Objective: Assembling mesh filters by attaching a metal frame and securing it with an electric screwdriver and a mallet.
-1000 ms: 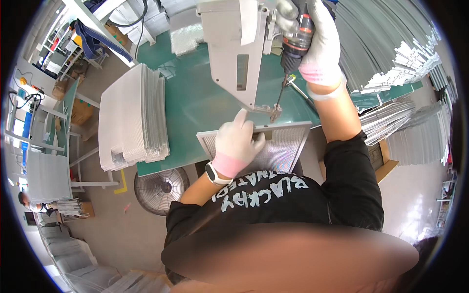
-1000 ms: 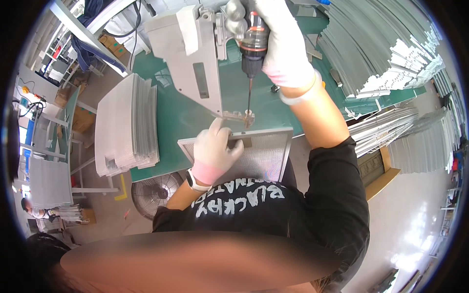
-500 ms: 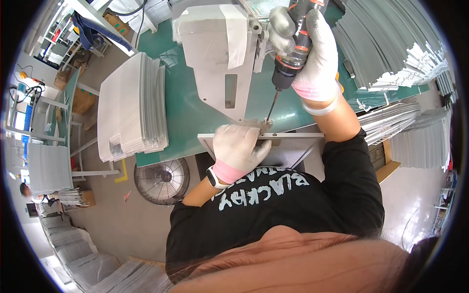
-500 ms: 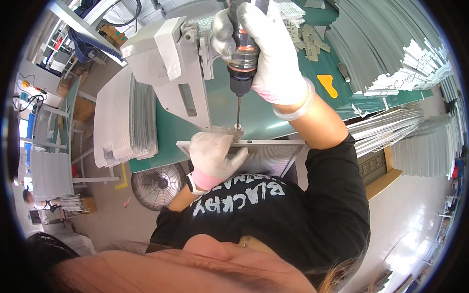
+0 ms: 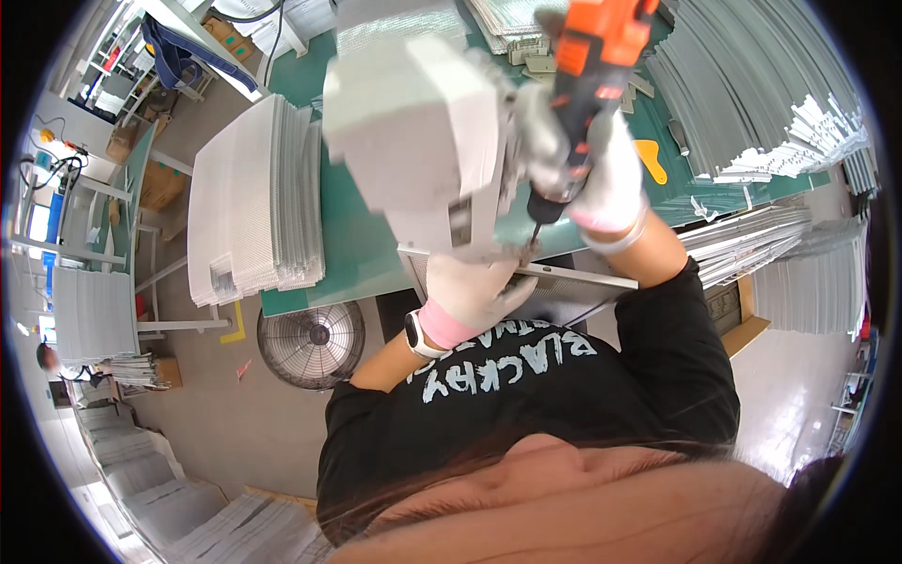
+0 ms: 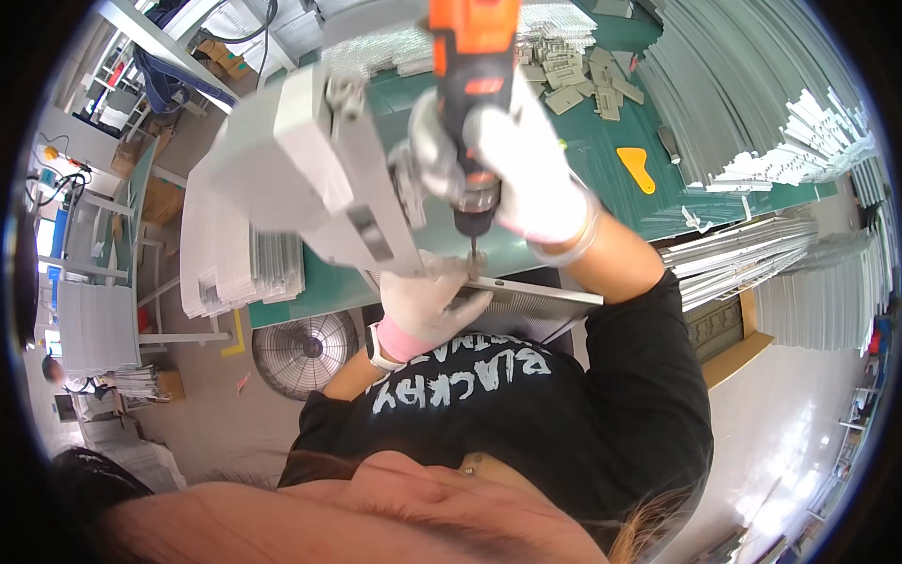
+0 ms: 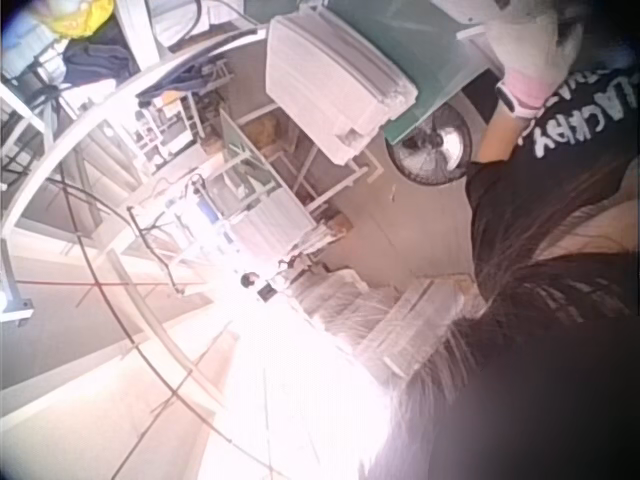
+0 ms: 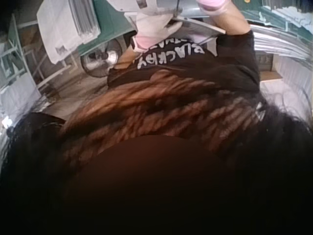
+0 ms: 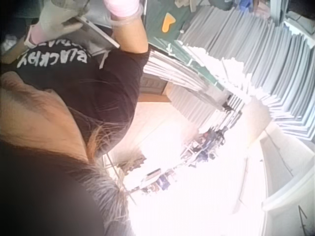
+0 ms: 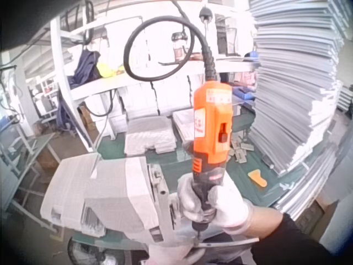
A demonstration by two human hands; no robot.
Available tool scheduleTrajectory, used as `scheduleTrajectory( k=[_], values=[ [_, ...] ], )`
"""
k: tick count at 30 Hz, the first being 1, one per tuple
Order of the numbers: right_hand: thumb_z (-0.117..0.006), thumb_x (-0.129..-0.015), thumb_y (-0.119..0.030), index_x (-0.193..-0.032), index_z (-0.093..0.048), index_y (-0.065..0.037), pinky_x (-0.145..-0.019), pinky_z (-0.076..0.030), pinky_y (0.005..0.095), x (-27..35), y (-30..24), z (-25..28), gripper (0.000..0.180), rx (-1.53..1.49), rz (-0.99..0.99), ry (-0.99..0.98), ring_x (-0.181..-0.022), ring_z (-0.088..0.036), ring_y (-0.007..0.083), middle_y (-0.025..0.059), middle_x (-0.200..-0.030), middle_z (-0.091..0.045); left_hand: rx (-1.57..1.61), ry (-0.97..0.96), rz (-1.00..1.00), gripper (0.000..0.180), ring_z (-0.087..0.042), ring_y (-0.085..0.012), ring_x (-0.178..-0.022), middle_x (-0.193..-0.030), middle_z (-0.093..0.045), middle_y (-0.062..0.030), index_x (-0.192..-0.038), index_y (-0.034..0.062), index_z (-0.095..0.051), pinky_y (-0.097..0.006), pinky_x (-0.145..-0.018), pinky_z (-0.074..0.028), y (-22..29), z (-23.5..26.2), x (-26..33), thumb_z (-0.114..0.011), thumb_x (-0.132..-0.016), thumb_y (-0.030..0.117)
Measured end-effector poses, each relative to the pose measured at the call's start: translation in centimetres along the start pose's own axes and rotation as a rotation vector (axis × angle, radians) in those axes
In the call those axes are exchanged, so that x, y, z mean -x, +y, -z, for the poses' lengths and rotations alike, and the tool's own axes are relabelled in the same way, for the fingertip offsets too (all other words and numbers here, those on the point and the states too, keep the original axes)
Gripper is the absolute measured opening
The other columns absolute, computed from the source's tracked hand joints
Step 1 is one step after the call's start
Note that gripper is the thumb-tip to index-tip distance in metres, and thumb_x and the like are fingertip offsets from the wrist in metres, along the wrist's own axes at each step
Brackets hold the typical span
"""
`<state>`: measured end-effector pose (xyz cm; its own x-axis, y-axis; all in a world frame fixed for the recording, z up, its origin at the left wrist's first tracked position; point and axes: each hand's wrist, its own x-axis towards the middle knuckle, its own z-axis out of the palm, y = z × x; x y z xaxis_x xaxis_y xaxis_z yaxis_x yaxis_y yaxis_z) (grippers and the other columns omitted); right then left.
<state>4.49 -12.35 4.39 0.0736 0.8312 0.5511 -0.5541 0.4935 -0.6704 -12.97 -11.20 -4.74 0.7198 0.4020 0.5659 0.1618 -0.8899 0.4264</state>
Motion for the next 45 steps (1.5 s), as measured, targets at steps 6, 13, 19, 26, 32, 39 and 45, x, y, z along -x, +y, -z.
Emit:
scheduleTrajectory(
  k=[6, 13, 19, 26, 32, 39, 45],
  values=[
    [-0.069, -0.084, -0.058, -0.127, -0.046, 0.011, -0.044, -0.032, 0.0199, 1.3, 0.3, 0.9, 0.084, 0.094, -0.106, 0.153, -0.050, -0.046, 0.0079, 0.0027, -0.068, -0.055, -0.007, 0.003, -0.071, 0.035, -0.060, -0.0202, -0.071, -0.080, -0.062, -0.0018, -0.103, 0.0105, -0.074, -0.034, -0.057, -0.045, -0.2, -0.9, 0.5, -0.080, -0.070, 0.024],
    [-0.070, -0.088, -0.050, -0.150, -0.026, -0.006, -0.040, -0.032, 0.0198, 1.2, 1.7, 2.0, 0.088, -0.149, -0.059, -0.093, -0.048, -0.041, 0.0070, 0.0039, -0.071, -0.050, 0.185, -0.068, -0.095, 0.046, -0.060, -0.0225, -0.073, -0.083, -0.061, -0.0071, -0.121, 0.0051, -0.065, -0.035, -0.061, -0.047, -0.9, -2.2, 1.6, -0.077, -0.078, 0.017],
    [-0.069, -0.089, -0.051, -0.152, -0.023, -0.007, -0.040, -0.032, 0.0194, 1.0, 2.4, 2.6, 0.090, -0.163, -0.050, -0.159, -0.048, -0.038, 0.0063, 0.0034, -0.070, -0.048, 0.191, -0.027, -0.127, 0.053, -0.061, -0.0211, -0.074, -0.084, -0.061, -0.0061, -0.127, 0.0067, -0.061, -0.034, -0.062, -0.048, -1.2, -2.5, 2.1, -0.078, -0.078, 0.018],
    [-0.057, -0.095, -0.051, -0.126, -0.047, -0.003, -0.052, -0.040, 0.0248, -0.6, 0.3, 3.7, 0.058, -0.088, -0.062, 0.148, -0.057, -0.045, 0.0095, 0.0026, -0.074, -0.049, -0.063, -0.009, -0.079, 0.045, -0.065, -0.0212, -0.075, -0.083, -0.067, -0.0033, -0.117, 0.0106, -0.068, -0.036, -0.060, -0.049, -0.7, -0.7, -0.5, -0.077, -0.075, 0.023],
    [-0.062, -0.093, -0.017, -0.130, -0.049, -0.008, -0.059, -0.046, 0.0216, -6.7, -7.7, 1.4, 0.040, 0.285, 0.290, 0.302, -0.069, -0.058, 0.0142, 0.0061, -0.091, -0.061, -0.198, -0.070, -0.036, 0.023, -0.058, -0.0258, -0.067, -0.068, -0.059, -0.0047, -0.081, 0.0116, -0.064, -0.042, -0.064, -0.041, -3.1, 1.0, -1.4, -0.076, -0.073, 0.029],
    [-0.068, -0.085, -0.007, -0.153, -0.023, 0.002, -0.115, -0.028, 0.0329, -9.5, -15.5, 4.6, 0.082, 1.200, 0.650, 0.155, -0.139, -0.036, 0.0222, 0.0149, -0.149, -0.039, -0.338, 0.021, 0.175, 0.032, -0.065, -0.0291, -0.089, -0.090, -0.068, -0.0098, -0.098, 0.0096, -0.072, -0.043, -0.081, -0.045, -16.7, -1.4, -8.8, -0.065, -0.083, 0.038],
    [-0.065, -0.094, -0.016, -0.131, -0.052, 0.002, -0.090, -0.049, 0.0324, -3.3, -16.6, 8.1, 0.043, 2.016, 0.867, 0.320, -0.103, -0.062, 0.0227, 0.0145, -0.121, -0.061, -0.257, -0.076, 0.054, 0.037, -0.063, -0.0291, -0.102, -0.104, -0.068, -0.0104, -0.112, 0.0078, -0.068, -0.043, -0.093, -0.045, -20.2, -2.8, -7.3, -0.064, -0.086, 0.035]
  ],
)
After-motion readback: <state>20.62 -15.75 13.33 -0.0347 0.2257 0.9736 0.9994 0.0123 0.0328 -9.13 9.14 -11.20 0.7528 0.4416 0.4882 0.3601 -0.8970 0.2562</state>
